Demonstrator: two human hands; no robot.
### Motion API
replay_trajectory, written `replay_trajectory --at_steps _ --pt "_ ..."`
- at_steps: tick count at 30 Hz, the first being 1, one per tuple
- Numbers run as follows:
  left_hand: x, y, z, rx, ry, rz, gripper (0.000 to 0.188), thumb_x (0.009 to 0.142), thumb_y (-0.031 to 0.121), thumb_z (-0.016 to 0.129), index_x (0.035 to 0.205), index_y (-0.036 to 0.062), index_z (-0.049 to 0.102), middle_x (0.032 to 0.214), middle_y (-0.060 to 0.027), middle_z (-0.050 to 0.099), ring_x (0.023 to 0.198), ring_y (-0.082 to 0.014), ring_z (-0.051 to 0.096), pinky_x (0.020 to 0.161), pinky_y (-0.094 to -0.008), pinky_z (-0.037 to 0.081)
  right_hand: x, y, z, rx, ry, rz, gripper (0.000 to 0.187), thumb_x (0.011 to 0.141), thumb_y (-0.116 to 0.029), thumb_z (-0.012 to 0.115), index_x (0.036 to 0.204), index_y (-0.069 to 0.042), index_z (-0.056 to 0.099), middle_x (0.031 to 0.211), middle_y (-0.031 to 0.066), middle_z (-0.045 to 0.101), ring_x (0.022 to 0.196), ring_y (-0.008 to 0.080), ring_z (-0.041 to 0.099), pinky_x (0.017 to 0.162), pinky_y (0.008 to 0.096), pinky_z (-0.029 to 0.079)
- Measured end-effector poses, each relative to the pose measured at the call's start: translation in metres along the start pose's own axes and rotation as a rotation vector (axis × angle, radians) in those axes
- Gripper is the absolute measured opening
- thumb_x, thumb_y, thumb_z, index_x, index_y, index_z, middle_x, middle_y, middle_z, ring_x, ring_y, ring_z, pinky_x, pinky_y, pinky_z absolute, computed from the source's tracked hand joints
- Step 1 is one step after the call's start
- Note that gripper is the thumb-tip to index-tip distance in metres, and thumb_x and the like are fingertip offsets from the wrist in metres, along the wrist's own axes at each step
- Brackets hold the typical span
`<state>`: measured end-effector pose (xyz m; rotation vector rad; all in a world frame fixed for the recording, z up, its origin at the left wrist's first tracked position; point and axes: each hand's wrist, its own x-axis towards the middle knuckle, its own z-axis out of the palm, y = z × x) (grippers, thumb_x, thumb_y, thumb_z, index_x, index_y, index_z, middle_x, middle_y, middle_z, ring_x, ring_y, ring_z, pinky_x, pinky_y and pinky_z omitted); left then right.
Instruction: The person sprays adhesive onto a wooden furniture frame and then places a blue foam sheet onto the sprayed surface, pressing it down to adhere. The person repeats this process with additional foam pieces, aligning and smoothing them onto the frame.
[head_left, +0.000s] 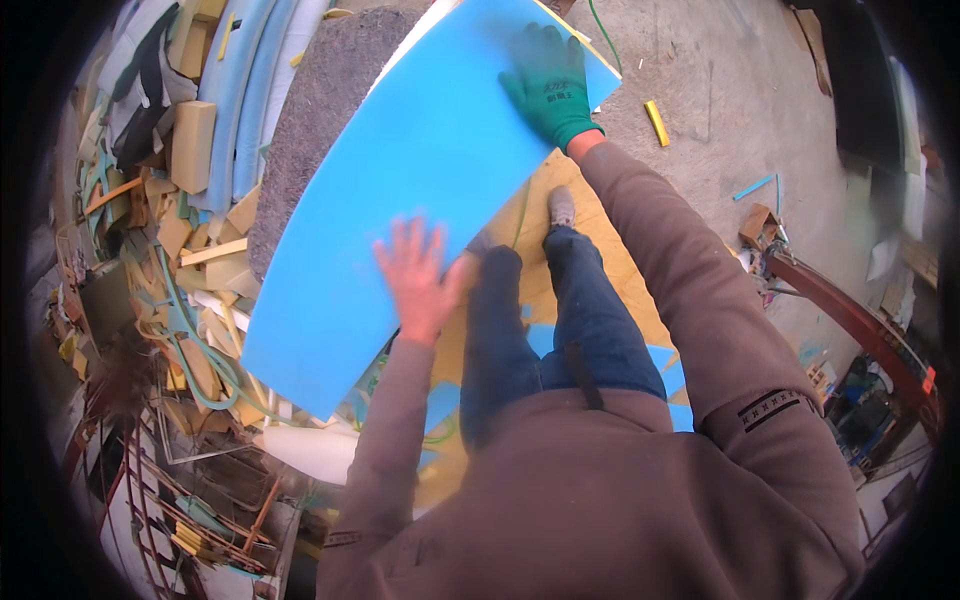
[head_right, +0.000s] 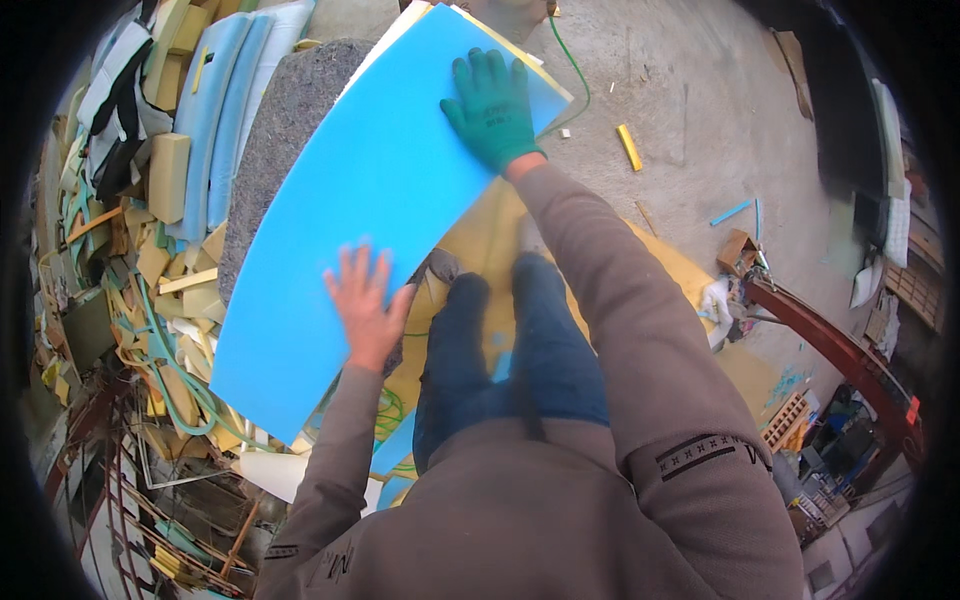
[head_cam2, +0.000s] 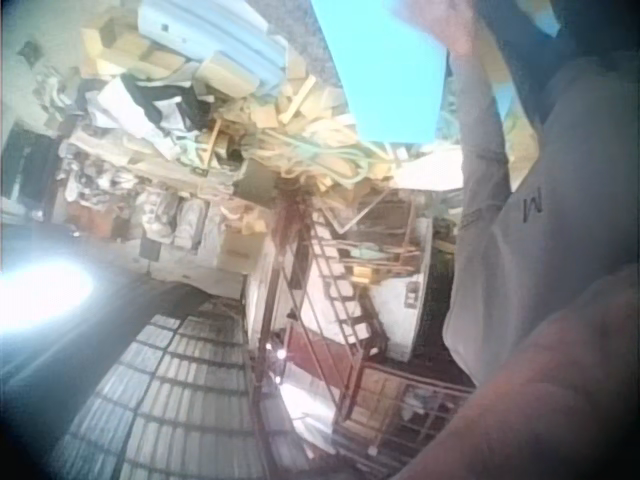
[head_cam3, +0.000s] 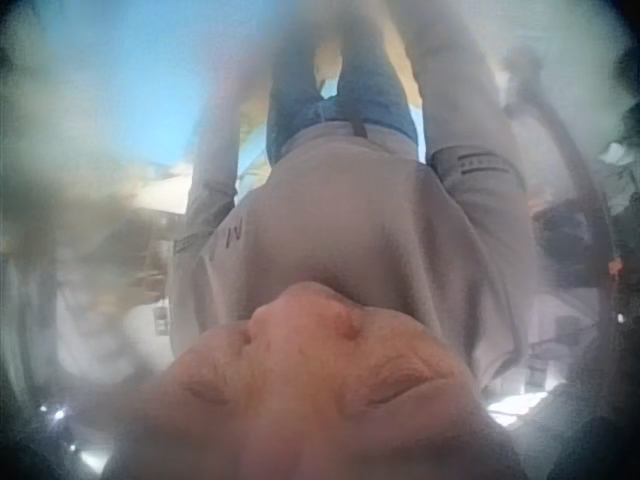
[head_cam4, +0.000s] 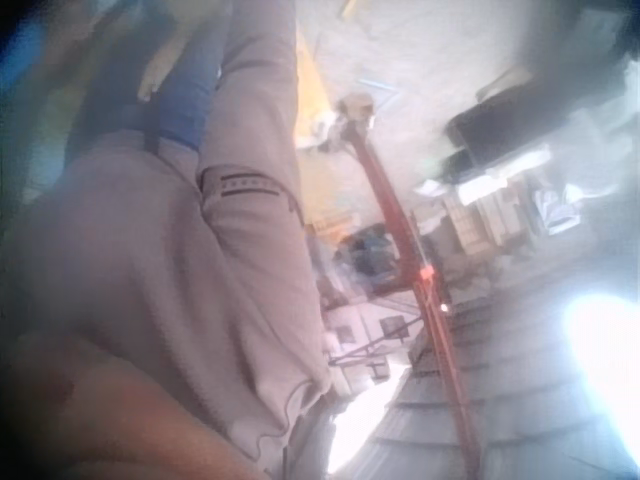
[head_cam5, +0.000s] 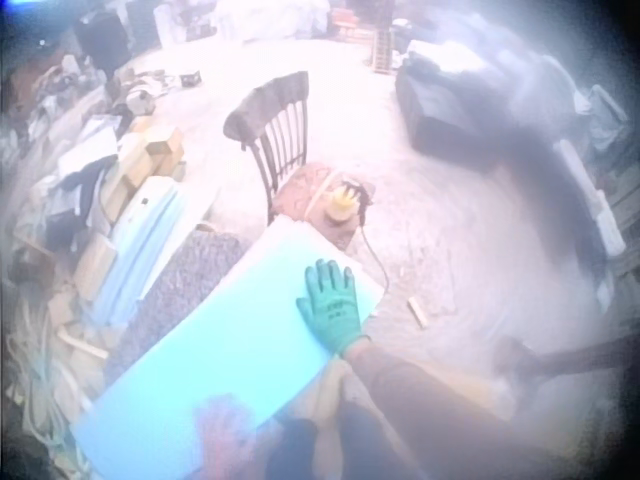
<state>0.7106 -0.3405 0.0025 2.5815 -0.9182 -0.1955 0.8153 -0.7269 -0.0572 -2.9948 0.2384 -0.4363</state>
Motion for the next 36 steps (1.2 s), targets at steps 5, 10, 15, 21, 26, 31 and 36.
replay_trajectory --at_steps 5,10,15,21,26,31,36 --pt "0.084 0.074 0.050 -0.186 0.146 0.020 0.042 0.098 0.019 0.087 0.137 0.0132 0.073 0.170 -0.0122 0.058 0.165 -0.0408 0.044 0.134 -0.0664 0.029 0.001 0.005 -0.001 0.150 0.005 0.000 0.065 0.105 -0.049 0.070 0.153 -0.006 0.063 0.157 0.0207 0.060 0.148 0.0415 0.050 0.125 0.0703 0.032" --pt "0.101 0.080 0.053 -0.010 0.228 0.062 0.017 0.098 0.009 0.084 0.113 0.0107 0.076 0.154 -0.0088 0.071 0.156 -0.0418 0.054 0.130 -0.0614 0.037 -0.002 0.010 -0.012 0.332 0.209 0.000 0.062 0.107 -0.047 0.071 0.155 -0.007 0.063 0.157 0.0197 0.064 0.145 0.0397 0.057 0.123 0.0639 0.039" --pt "0.107 0.084 0.038 -0.315 0.223 -0.063 0.013 0.099 0.000 0.080 0.109 0.0071 0.076 0.142 -0.0090 0.079 0.154 -0.0418 0.056 0.127 -0.0547 0.043 -0.094 0.036 -0.077 1.133 0.065 0.500 0.040 0.112 -0.037 0.072 0.139 -0.008 0.078 0.125 0.0124 0.083 0.109 0.0228 0.076 0.096 0.0401 0.059" --pt "0.103 0.091 0.042 -0.361 0.178 -0.083 0.013 0.101 -0.001 0.079 0.111 0.0065 0.074 0.145 -0.0080 0.078 0.160 -0.0415 0.051 0.130 -0.0558 0.040 -0.170 -0.001 -0.058 1.317 -0.763 0.575 0.037 0.114 -0.029 0.068 0.140 -0.005 0.078 0.134 0.0060 0.082 0.124 0.0158 0.073 0.108 0.0353 0.056" --pt "0.089 0.091 0.045 -0.147 0.066 -0.009 0.044 0.100 0.005 0.078 0.143 0.0108 0.069 0.165 -0.0087 0.065 0.166 -0.0425 0.042 0.137 -0.0662 0.024 -0.166 -0.007 -0.028 1.520 -0.815 0.617 0.039 0.113 -0.030 0.066 0.141 -0.006 0.077 0.133 0.0051 0.080 0.126 0.0174 0.071 0.110 0.0372 0.056" --pt "0.074 0.106 0.062 0.109 -0.027 -0.039 0.082 0.098 0.003 0.072 0.176 0.0150 0.047 0.181 -0.0095 0.049 0.172 -0.0419 0.035 0.138 -0.0713 0.017 -0.168 -0.002 -0.018 1.531 -0.785 0.478 0.040 0.114 -0.024 0.066 0.145 0.000 0.072 0.141 0.0110 0.076 0.130 0.0223 0.070 0.114 0.0378 0.054" --pt "0.067 0.102 0.076 0.173 0.044 -0.072 0.077 0.098 0.004 0.069 0.172 0.0156 0.053 0.184 -0.0083 0.045 0.172 -0.0405 0.035 0.138 -0.0715 0.020 -0.148 0.003 -0.047 1.389 -0.978 0.508 0.040 0.115 -0.034 0.068 0.136 -0.002 0.077 0.119 0.0063 0.081 0.109 0.0175 0.076 0.094 0.0335 0.058"
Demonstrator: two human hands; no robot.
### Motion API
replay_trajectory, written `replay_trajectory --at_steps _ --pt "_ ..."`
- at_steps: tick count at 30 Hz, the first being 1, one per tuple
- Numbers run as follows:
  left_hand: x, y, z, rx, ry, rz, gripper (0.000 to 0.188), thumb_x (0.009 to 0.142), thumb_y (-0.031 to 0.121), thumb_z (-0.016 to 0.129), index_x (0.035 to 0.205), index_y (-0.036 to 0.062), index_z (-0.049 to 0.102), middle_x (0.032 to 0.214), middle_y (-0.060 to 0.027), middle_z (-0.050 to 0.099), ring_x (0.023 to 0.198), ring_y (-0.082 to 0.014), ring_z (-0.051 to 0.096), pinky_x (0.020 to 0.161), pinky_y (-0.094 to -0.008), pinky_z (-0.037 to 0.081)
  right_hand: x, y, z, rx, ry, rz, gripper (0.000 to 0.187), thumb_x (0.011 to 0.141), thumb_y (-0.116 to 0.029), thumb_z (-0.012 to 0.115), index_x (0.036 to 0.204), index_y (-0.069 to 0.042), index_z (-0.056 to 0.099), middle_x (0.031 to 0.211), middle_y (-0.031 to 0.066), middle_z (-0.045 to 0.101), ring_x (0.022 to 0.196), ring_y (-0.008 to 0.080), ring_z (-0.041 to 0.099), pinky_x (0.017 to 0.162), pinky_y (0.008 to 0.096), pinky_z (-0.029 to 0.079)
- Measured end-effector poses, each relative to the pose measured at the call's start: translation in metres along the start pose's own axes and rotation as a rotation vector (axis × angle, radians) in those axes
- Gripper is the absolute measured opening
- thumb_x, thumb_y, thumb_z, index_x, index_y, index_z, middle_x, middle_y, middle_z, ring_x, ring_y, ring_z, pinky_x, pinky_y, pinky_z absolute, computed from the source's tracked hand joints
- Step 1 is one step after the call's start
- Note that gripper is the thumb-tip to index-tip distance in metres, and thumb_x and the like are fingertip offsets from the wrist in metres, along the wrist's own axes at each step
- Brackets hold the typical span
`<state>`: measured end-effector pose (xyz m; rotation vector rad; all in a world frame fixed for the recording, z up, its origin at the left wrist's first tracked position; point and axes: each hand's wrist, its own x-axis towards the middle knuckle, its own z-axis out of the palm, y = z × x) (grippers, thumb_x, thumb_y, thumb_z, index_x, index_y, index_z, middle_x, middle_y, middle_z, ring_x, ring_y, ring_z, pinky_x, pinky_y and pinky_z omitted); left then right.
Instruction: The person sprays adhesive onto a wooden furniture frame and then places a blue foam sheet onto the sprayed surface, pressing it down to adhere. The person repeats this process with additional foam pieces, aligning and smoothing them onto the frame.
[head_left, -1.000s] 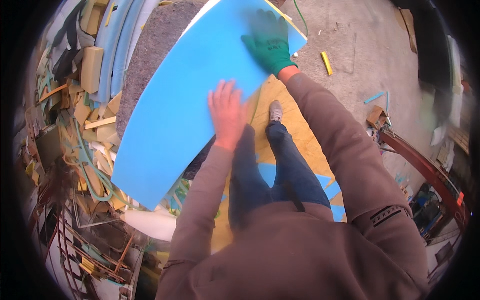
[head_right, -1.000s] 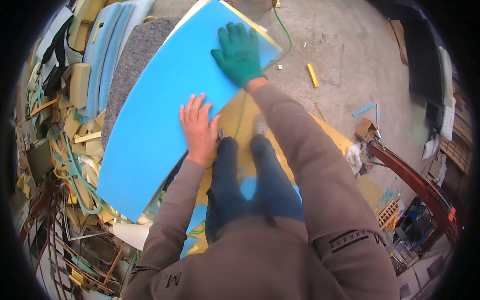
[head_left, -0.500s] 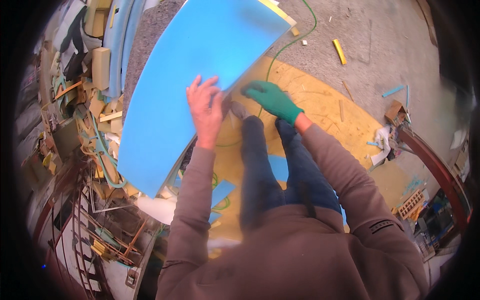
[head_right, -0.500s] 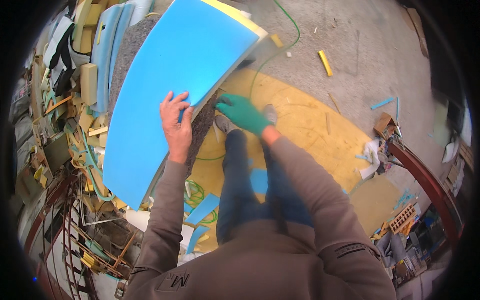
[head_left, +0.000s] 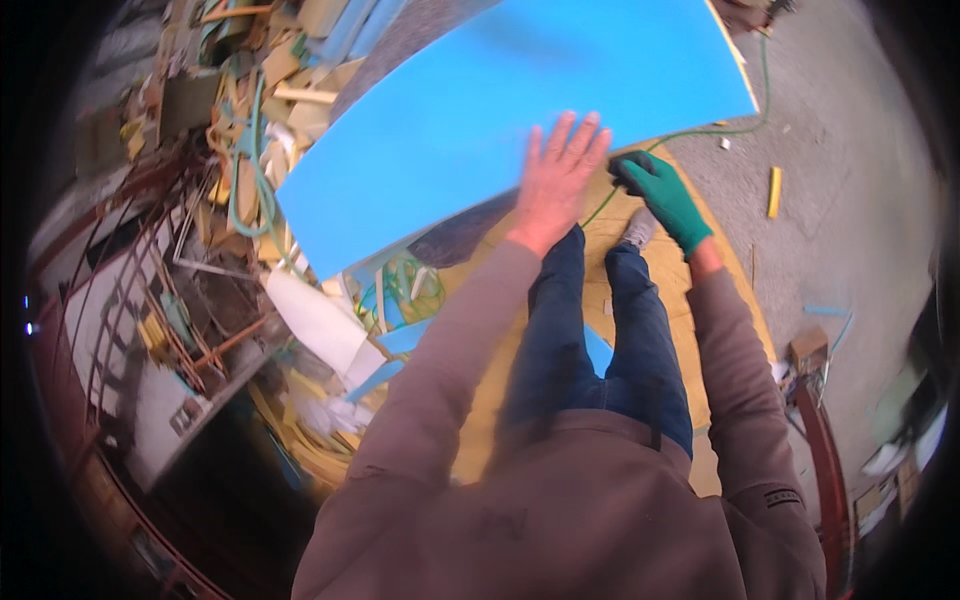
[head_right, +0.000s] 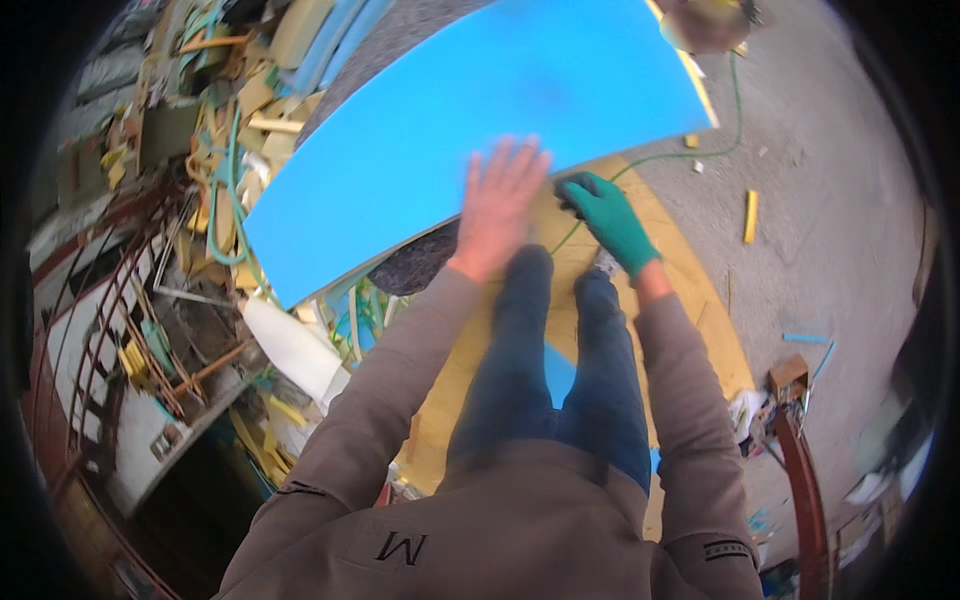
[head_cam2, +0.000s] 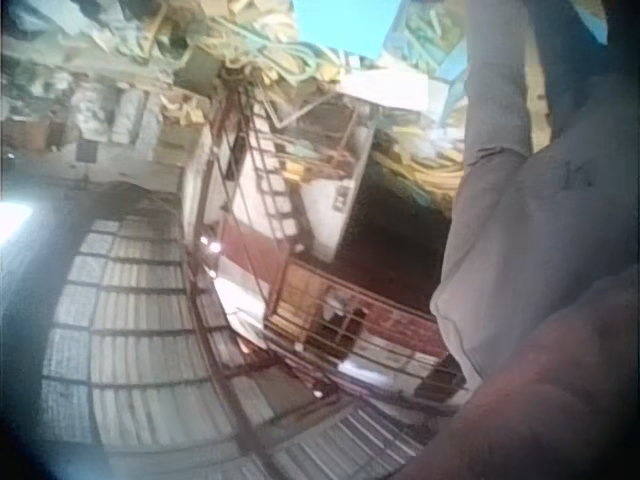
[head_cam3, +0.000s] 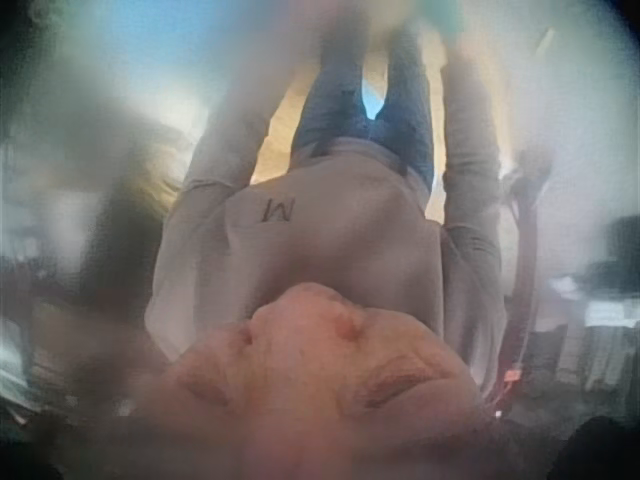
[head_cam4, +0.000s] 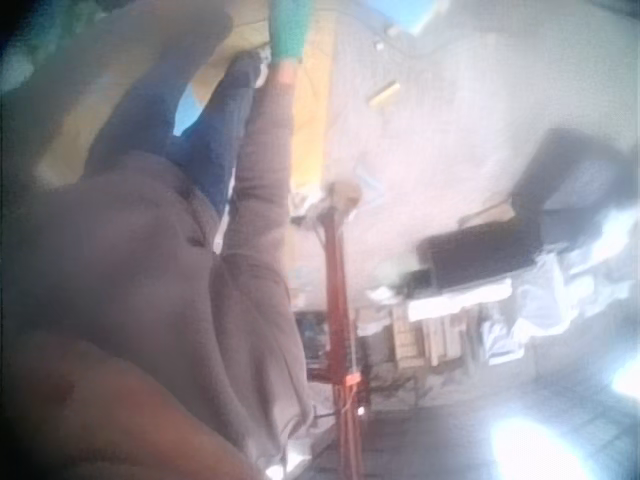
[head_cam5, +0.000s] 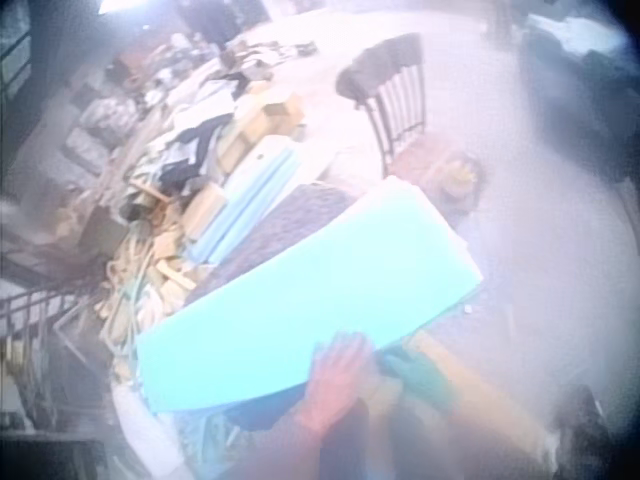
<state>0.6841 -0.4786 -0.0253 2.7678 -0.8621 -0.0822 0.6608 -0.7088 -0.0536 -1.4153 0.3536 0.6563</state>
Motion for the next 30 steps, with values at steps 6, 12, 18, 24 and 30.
replay_trajectory --at_steps 6,12,18,24,30 --pt "-0.057 -0.041 -0.020 0.052 0.032 -0.332 0.077 0.100 0.020 0.079 0.172 0.0157 0.053 0.185 -0.0116 0.041 0.173 -0.0402 0.031 0.139 -0.0679 0.021 -0.002 -0.080 0.005 -0.468 0.479 -0.532 0.035 0.112 -0.032 0.072 0.134 -0.005 0.079 0.116 0.0160 0.082 0.099 0.0228 0.079 0.086 0.0365 0.058" --pt "-0.154 -0.095 -0.059 0.025 0.050 -0.571 0.087 0.106 0.048 0.074 0.178 0.0119 0.043 0.191 -0.0131 0.029 0.177 -0.0406 0.021 0.140 -0.0669 0.013 0.091 -0.073 -0.006 -1.344 0.725 -0.806 0.068 0.114 -0.047 0.065 0.172 -0.014 0.053 0.176 0.0213 0.050 0.160 0.0416 0.048 0.131 0.0627 0.031" --pt "-0.163 -0.132 -0.074 0.108 0.137 -0.926 0.080 0.109 0.042 0.071 0.178 0.0104 0.043 0.188 -0.0163 0.034 0.175 -0.0429 0.025 0.138 -0.0710 0.016 0.100 -0.065 -0.004 -1.361 0.716 -0.742 0.079 0.114 -0.055 0.060 0.177 -0.010 0.046 0.181 0.0234 0.044 0.169 0.0457 0.037 0.138 0.0671 0.019" --pt "-0.007 -0.153 -0.043 0.059 0.139 -0.535 0.076 0.112 0.046 0.068 0.177 0.0126 0.046 0.190 -0.0161 0.031 0.175 -0.0444 0.023 0.138 -0.0711 0.015 0.158 -0.110 0.081 -1.316 0.527 -0.807 0.082 0.112 -0.057 0.060 0.178 -0.011 0.044 0.185 0.0214 0.039 0.171 0.0452 0.033 0.140 0.0672 0.013" --pt "-0.112 -0.267 -0.082 0.136 0.188 -0.849 0.073 0.113 0.045 0.064 0.177 0.0161 0.046 0.189 -0.0156 0.034 0.174 -0.0426 0.028 0.139 -0.0674 0.018 0.169 -0.126 0.088 -1.399 0.493 -0.735 0.082 0.111 -0.058 0.062 0.178 -0.012 0.046 0.185 0.0194 0.040 0.172 0.0434 0.032 0.141 0.0663 0.010"
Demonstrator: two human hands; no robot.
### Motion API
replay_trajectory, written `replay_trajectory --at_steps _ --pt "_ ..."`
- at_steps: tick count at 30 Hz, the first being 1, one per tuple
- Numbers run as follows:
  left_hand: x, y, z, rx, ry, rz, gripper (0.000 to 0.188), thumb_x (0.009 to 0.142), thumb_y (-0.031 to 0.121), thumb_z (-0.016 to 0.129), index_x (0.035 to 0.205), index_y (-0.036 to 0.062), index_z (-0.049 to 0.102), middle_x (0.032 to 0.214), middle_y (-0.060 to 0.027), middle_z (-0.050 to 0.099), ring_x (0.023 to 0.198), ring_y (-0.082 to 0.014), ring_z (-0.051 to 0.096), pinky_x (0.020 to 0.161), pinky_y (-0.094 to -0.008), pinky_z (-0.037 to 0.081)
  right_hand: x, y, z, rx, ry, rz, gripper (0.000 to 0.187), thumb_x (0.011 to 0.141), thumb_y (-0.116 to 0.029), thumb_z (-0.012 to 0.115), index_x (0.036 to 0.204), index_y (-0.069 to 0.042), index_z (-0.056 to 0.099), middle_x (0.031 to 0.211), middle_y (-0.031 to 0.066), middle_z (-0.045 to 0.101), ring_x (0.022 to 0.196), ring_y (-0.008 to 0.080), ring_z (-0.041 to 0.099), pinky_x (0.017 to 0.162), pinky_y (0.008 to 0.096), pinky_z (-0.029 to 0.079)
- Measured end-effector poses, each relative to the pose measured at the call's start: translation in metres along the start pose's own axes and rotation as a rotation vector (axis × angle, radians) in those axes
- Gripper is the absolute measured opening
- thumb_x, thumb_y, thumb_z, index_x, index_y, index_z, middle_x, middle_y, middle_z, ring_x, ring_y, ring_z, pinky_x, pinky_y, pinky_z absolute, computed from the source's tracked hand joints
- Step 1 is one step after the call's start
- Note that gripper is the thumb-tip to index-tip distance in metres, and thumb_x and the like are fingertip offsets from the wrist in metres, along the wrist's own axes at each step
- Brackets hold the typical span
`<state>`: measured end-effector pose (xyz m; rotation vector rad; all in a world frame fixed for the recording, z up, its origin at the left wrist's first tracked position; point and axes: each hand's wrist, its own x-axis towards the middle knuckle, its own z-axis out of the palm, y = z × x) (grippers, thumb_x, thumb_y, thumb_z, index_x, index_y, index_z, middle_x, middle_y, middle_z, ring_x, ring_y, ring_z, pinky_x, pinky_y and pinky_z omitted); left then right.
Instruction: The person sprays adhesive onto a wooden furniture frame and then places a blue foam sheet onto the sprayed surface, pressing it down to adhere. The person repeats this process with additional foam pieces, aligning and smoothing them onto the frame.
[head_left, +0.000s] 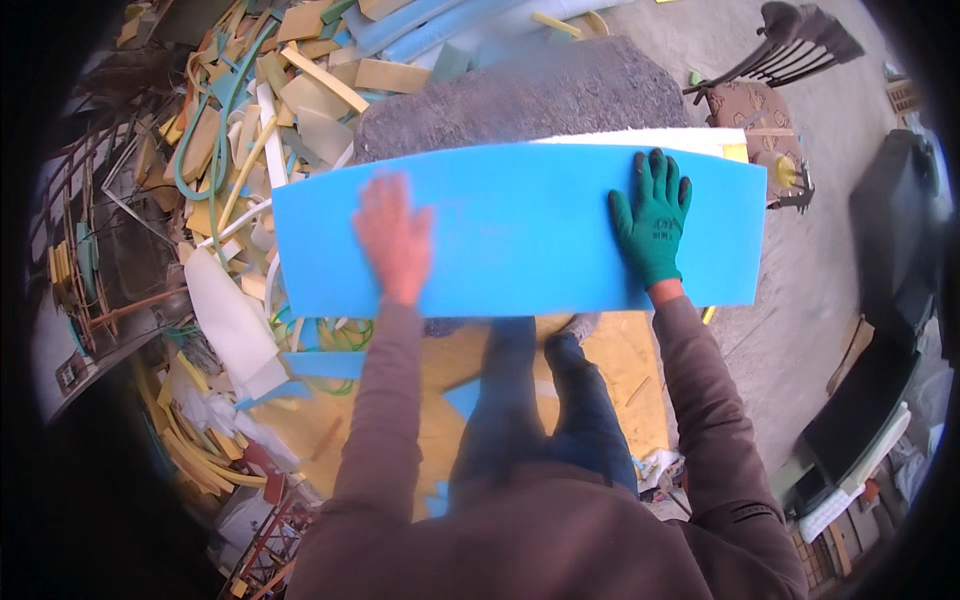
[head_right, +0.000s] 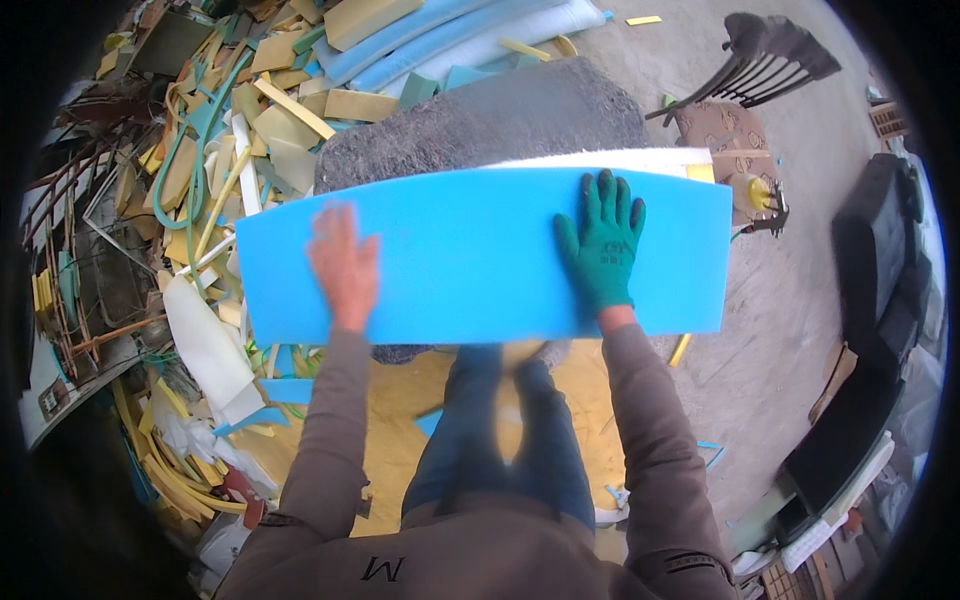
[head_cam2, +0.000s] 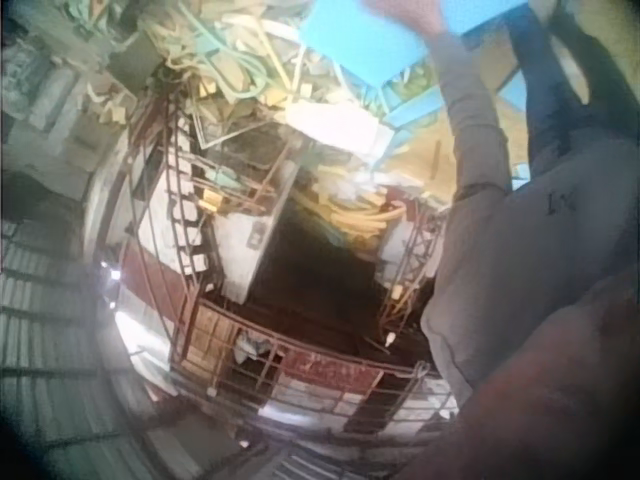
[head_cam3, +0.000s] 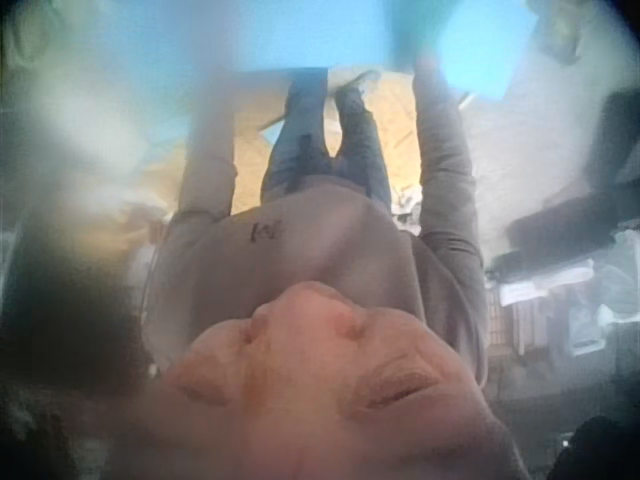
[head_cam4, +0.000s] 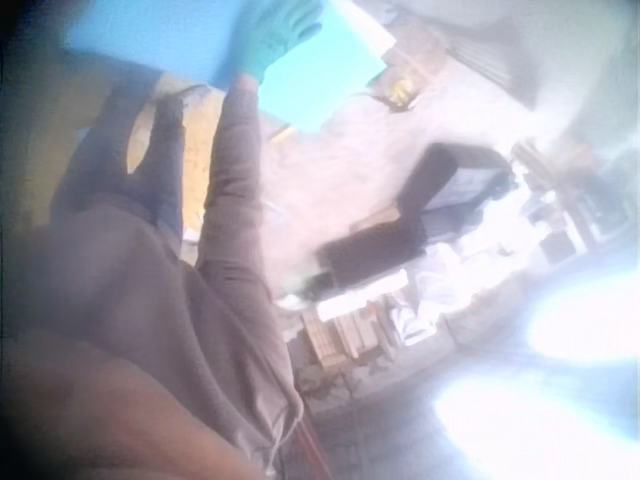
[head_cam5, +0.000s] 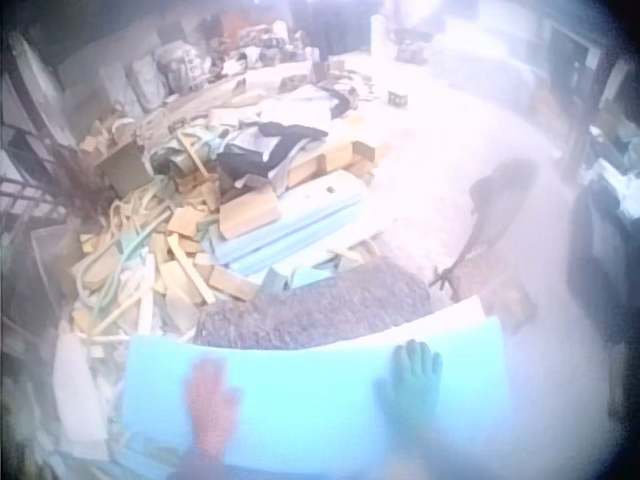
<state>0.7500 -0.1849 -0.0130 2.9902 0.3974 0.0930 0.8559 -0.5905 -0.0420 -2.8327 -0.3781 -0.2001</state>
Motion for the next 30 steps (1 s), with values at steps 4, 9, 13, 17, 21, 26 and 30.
replay_trajectory --at_steps 4,9,13,17,21,26,30 --pt "-0.007 -0.135 -0.015 0.146 0.056 -0.402 0.073 0.121 0.050 0.049 0.184 0.0189 0.032 0.193 -0.0115 0.025 0.177 -0.0400 0.021 0.140 -0.0667 0.013 -0.001 -0.003 0.000 -0.030 -0.033 0.009 0.083 0.111 -0.055 0.062 0.179 -0.012 0.043 0.185 0.0196 0.039 0.172 0.0434 0.031 0.141 0.0657 0.010" --pt "-0.006 -0.174 -0.005 0.045 0.078 -0.523 0.072 0.122 0.053 0.043 0.184 0.0186 0.032 0.192 -0.0138 0.025 0.177 -0.0390 0.021 0.140 -0.0652 0.016 0.003 -0.006 -0.005 -0.092 -0.105 0.022 0.082 0.112 -0.054 0.060 0.179 -0.010 0.041 0.185 0.0205 0.038 0.172 0.0446 0.030 0.142 0.0653 0.009" --pt "-0.017 -0.190 -0.023 -0.056 0.203 -0.536 0.071 0.122 0.053 0.044 0.181 0.0149 0.037 0.185 -0.0199 0.038 0.167 -0.0447 0.040 0.134 -0.0595 0.033 -0.007 0.015 -0.016 0.151 -0.045 0.043 0.078 0.111 -0.043 0.068 0.177 -0.008 0.044 0.183 0.0217 0.040 0.171 0.0431 0.033 0.141 0.0646 0.011" --pt "-0.025 -0.197 -0.018 -0.159 0.067 -0.717 0.068 0.122 0.051 0.043 0.175 0.0091 0.042 0.169 -0.0266 0.057 0.147 -0.0518 0.058 0.119 -0.0574 0.047 -0.014 0.047 -0.005 -0.194 0.081 0.370 0.078 0.114 -0.047 0.063 0.178 -0.007 0.042 0.182 0.0244 0.042 0.170 0.0433 0.034 0.140 0.0637 0.016" --pt "-0.024 -0.199 -0.011 -0.218 0.040 -0.739 0.067 0.123 0.052 0.042 0.171 0.0059 0.045 0.159 -0.0299 0.064 0.140 -0.0540 0.062 0.114 -0.0576 0.049 -0.016 0.056 0.007 -0.265 0.072 0.338 0.081 0.115 -0.051 0.058 0.180 -0.007 0.038 0.183 0.0245 0.040 0.171 0.0435 0.033 0.139 0.0651 0.017" --pt "-0.008 -0.201 -0.028 -0.077 0.052 -0.702 0.064 0.121 0.050 0.048 0.166 0.0059 0.052 0.157 -0.0270 0.066 0.140 -0.0515 0.063 0.114 -0.0575 0.051 -0.004 0.044 -0.003 -0.292 0.005 0.393 0.083 0.115 -0.054 0.055 0.181 -0.006 0.036 0.183 0.0249 0.039 0.171 0.0437 0.032 0.139 0.0677 0.016" --pt "0.039 -0.156 -0.046 -0.013 0.244 -0.182 0.057 0.114 0.040 0.066 0.160 0.0074 0.061 0.156 -0.0225 0.068 0.144 -0.0463 0.062 0.117 -0.0558 0.051 -0.014 0.039 -0.040 0.065 0.102 0.393 0.078 0.112 -0.041 0.067 0.175 -0.002 0.043 0.180 0.0266 0.043 0.167 0.0468 0.038 0.138 0.0629 0.024"
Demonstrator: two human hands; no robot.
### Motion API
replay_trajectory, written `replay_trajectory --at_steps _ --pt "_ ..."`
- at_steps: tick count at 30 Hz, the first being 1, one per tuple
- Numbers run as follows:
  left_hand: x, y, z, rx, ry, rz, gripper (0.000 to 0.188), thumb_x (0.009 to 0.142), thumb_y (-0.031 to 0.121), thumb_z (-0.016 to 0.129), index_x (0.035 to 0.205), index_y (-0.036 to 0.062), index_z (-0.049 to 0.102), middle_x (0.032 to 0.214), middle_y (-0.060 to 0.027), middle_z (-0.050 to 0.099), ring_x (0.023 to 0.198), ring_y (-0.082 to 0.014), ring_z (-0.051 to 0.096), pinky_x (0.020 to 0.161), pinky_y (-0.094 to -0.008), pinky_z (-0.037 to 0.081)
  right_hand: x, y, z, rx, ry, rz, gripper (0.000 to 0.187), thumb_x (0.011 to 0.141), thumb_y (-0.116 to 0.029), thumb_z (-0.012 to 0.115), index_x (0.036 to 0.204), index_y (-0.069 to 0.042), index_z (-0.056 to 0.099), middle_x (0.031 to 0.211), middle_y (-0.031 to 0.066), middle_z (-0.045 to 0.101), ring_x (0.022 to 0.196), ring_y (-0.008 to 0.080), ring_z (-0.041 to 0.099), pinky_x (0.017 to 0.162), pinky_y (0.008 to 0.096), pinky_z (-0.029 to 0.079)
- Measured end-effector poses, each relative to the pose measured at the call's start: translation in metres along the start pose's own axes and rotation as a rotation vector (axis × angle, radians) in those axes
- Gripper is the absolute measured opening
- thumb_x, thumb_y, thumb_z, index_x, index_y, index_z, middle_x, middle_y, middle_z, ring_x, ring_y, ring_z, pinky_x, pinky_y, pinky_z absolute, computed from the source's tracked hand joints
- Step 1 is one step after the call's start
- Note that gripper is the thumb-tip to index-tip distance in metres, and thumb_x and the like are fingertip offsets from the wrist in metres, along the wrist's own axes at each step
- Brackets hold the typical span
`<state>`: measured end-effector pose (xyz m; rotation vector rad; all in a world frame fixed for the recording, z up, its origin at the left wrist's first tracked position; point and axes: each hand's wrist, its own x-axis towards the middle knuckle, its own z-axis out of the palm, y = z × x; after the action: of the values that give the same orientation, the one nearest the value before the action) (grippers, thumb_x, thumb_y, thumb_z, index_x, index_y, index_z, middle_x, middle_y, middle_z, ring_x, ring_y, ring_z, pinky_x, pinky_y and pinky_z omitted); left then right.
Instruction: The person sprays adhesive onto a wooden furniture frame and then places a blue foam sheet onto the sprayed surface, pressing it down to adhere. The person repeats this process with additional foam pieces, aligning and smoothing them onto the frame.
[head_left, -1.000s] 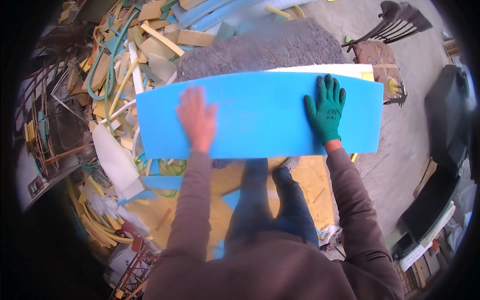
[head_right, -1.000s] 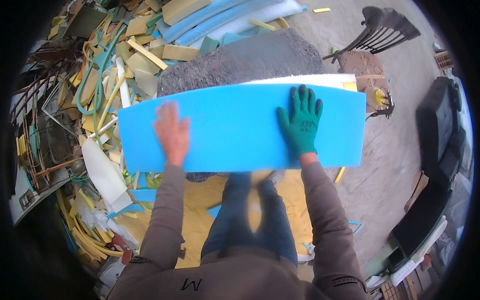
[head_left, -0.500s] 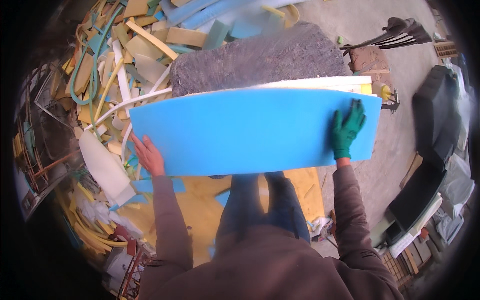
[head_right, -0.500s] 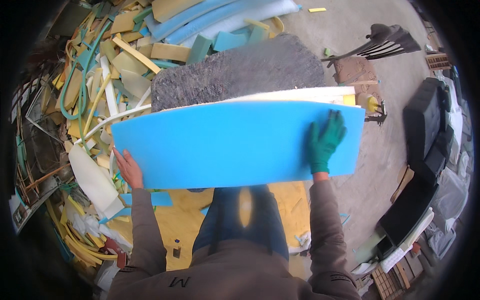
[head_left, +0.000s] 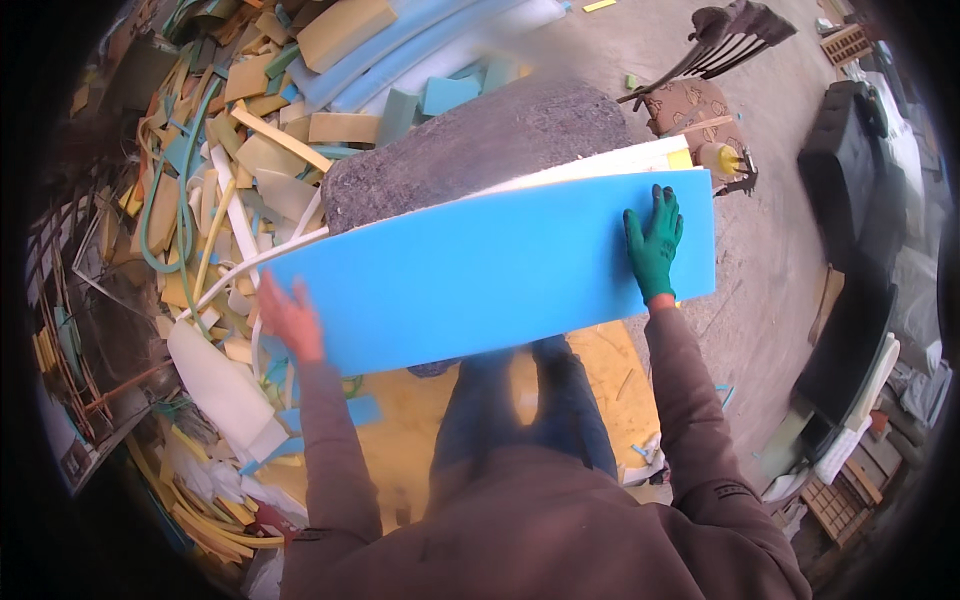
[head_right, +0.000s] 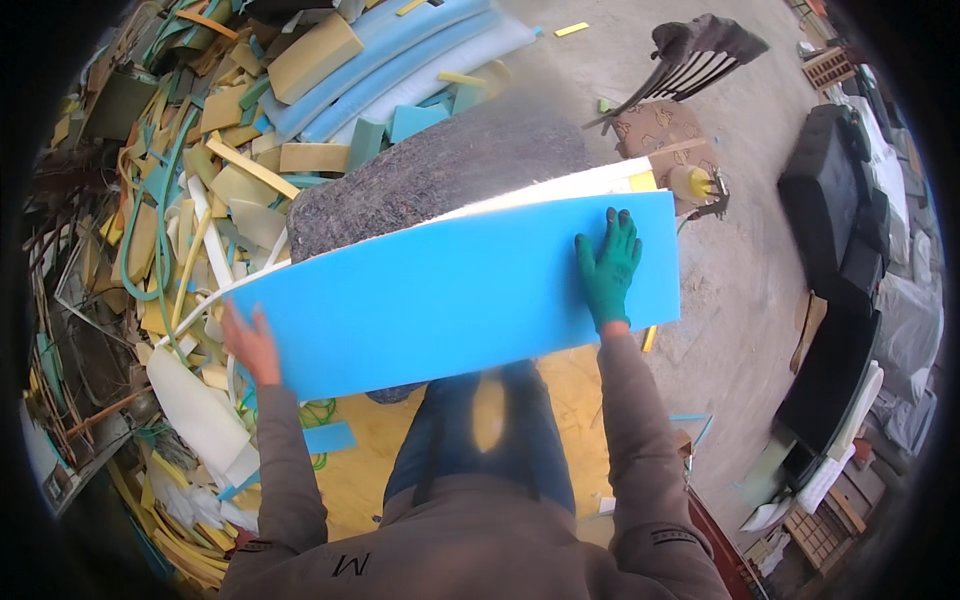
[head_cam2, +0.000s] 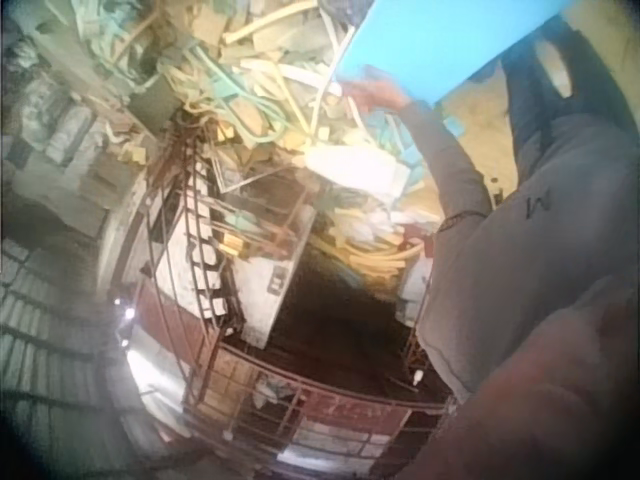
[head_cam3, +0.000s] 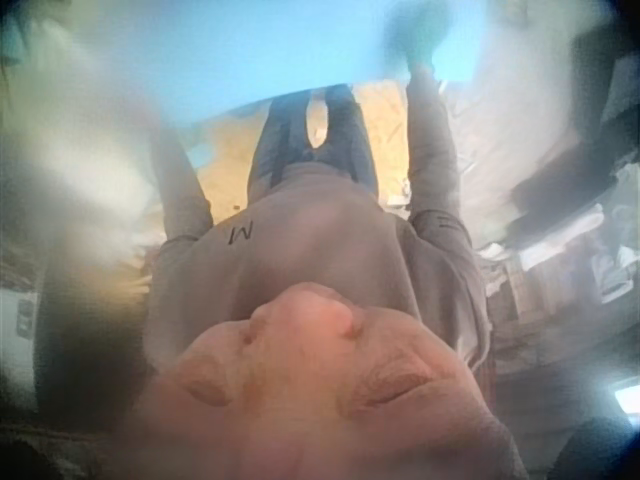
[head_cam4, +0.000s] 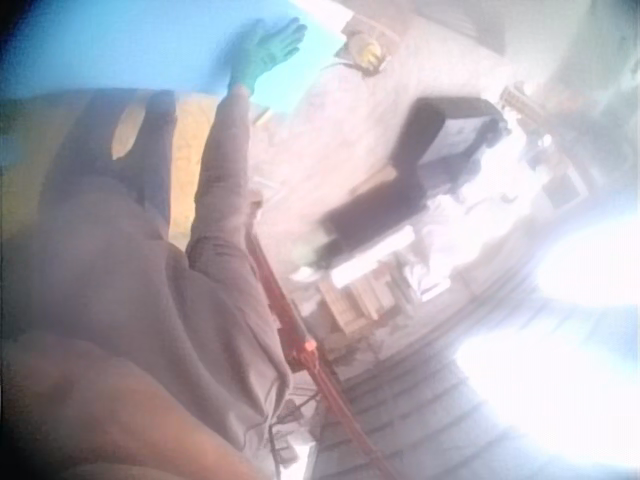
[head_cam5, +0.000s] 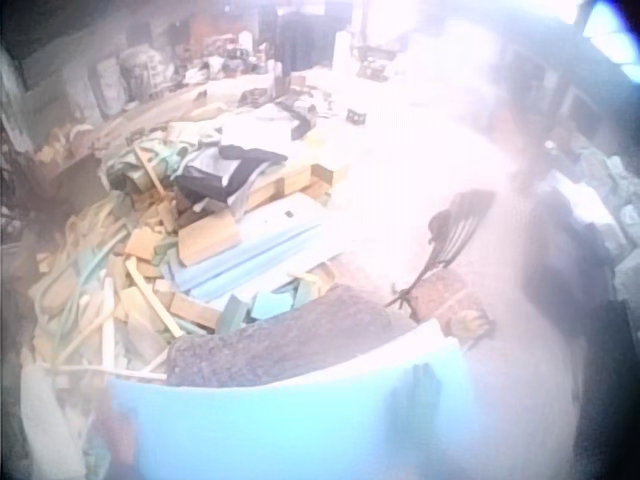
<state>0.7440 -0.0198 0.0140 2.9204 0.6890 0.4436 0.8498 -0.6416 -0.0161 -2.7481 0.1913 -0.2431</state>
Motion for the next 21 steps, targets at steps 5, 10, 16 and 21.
replay_trajectory --at_steps 5,10,16,21 --pt "0.041 0.173 0.024 -0.356 -0.437 0.746 0.051 0.104 0.040 0.080 0.142 0.0051 0.074 0.142 -0.0200 0.072 0.134 -0.0413 0.068 0.115 -0.0545 0.052 -0.136 -0.037 -0.057 0.562 0.026 0.253 0.067 0.118 -0.026 0.066 0.171 0.007 0.043 0.177 0.0272 0.048 0.163 0.0413 0.047 0.135 0.0508 0.036" --pt "0.081 0.262 0.043 -0.217 -1.143 0.523 0.081 0.086 0.064 0.089 0.137 0.0028 0.077 0.142 -0.0226 0.073 0.133 -0.0409 0.070 0.113 -0.0524 0.054 -0.224 -0.073 -0.040 1.434 -0.420 1.169 0.042 0.116 -0.031 0.069 0.149 -0.005 0.063 0.126 0.0068 0.067 0.115 0.0203 0.066 0.102 0.0350 0.058" --pt "0.088 0.267 0.047 -0.099 -1.154 0.549 0.084 0.078 0.070 0.091 0.125 0.0004 0.081 0.134 -0.0222 0.075 0.126 -0.0402 0.073 0.109 -0.0509 0.056 -0.214 -0.092 0.037 1.803 -0.495 1.583 0.029 0.114 -0.031 0.073 0.130 -0.007 0.075 0.107 0.0122 0.076 0.102 0.0281 0.073 0.101 0.0425 0.063" --pt "0.080 0.275 0.020 -0.132 -1.087 0.522 0.082 0.075 0.065 0.096 0.121 -0.0002 0.079 0.131 -0.0227 0.074 0.125 -0.0396 0.072 0.108 -0.0497 0.056 -0.240 -0.063 0.081 1.994 -0.483 1.517 0.030 0.112 -0.028 0.074 0.127 -0.002 0.075 0.130 0.0171 0.078 0.118 0.0337 0.074 0.109 0.0480 0.061"
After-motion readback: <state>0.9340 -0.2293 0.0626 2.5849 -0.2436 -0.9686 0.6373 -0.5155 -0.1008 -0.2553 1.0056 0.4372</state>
